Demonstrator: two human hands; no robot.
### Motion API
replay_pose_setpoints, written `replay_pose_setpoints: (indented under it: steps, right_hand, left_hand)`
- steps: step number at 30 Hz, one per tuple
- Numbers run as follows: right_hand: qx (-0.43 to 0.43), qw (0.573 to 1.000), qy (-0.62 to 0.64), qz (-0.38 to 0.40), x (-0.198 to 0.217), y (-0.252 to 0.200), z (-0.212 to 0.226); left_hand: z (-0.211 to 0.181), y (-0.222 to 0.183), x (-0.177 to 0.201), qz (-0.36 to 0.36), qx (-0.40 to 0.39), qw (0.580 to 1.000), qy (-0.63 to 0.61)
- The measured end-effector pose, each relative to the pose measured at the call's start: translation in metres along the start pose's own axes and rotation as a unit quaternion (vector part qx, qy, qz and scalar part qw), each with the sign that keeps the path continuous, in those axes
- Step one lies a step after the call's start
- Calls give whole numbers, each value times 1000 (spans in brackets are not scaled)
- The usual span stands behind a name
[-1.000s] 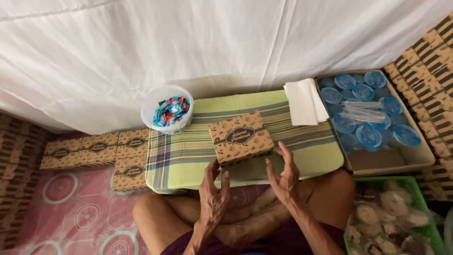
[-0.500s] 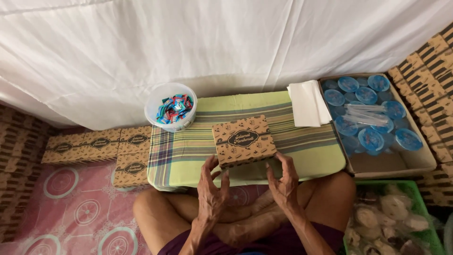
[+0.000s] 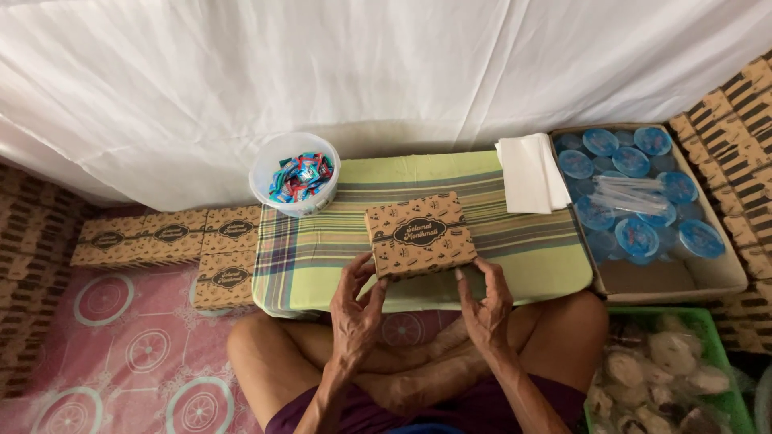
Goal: Packing a cardboard box with a napkin, a cup of water, and various packaged snacks.
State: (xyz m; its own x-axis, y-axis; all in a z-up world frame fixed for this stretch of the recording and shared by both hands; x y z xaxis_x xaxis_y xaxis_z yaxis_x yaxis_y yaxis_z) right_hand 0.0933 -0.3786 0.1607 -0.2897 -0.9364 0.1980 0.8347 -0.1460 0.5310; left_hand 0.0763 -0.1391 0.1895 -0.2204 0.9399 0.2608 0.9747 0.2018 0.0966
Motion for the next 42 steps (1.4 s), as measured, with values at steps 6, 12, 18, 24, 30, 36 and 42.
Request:
replay_pose_setpoints:
  steps: [6, 12, 18, 24, 30, 36, 42]
  right_hand:
    - [-48, 999, 0, -12, 6, 4, -6]
    - [-54, 998, 19, -37, 6, 10, 4]
    - [-6, 1000, -10, -18, 1, 7, 3]
    - [61, 996, -55, 35, -8, -5, -8]
    - [63, 992, -98, 46, -12, -9, -4]
    - [47, 991, -117, 51, -13, -14, -13]
    - [86, 988, -116, 58, -14, -11, -3]
  left_hand:
    - [4, 0, -1, -7, -14, 1000, 12]
    - [7, -1, -2, -8, -26, 999, 17]
    - [-3, -1, -1, -8, -59, 993, 100]
    - [-14, 1, 3, -31, -144, 959, 243]
    - [-26, 2, 11, -50, -183, 930, 314]
    - [-41, 10, 20, -59, -206, 935, 283]
    - [-67, 27, 32, -67, -202, 951, 224]
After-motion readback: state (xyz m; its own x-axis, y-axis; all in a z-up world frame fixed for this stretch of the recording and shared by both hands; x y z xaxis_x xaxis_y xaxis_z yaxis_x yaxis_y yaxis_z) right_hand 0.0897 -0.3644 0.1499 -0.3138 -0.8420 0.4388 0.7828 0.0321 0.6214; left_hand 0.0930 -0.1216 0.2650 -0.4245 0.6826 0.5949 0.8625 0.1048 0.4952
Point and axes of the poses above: each hand's wrist, its own y-axis towards the middle knuckle, its own x-axis out of the back of the hand, z = x × y, the point moved 7 cm from there along y, towards the middle knuckle, and after that the axes turned 14 degrees about y, right-handed, at the moved point
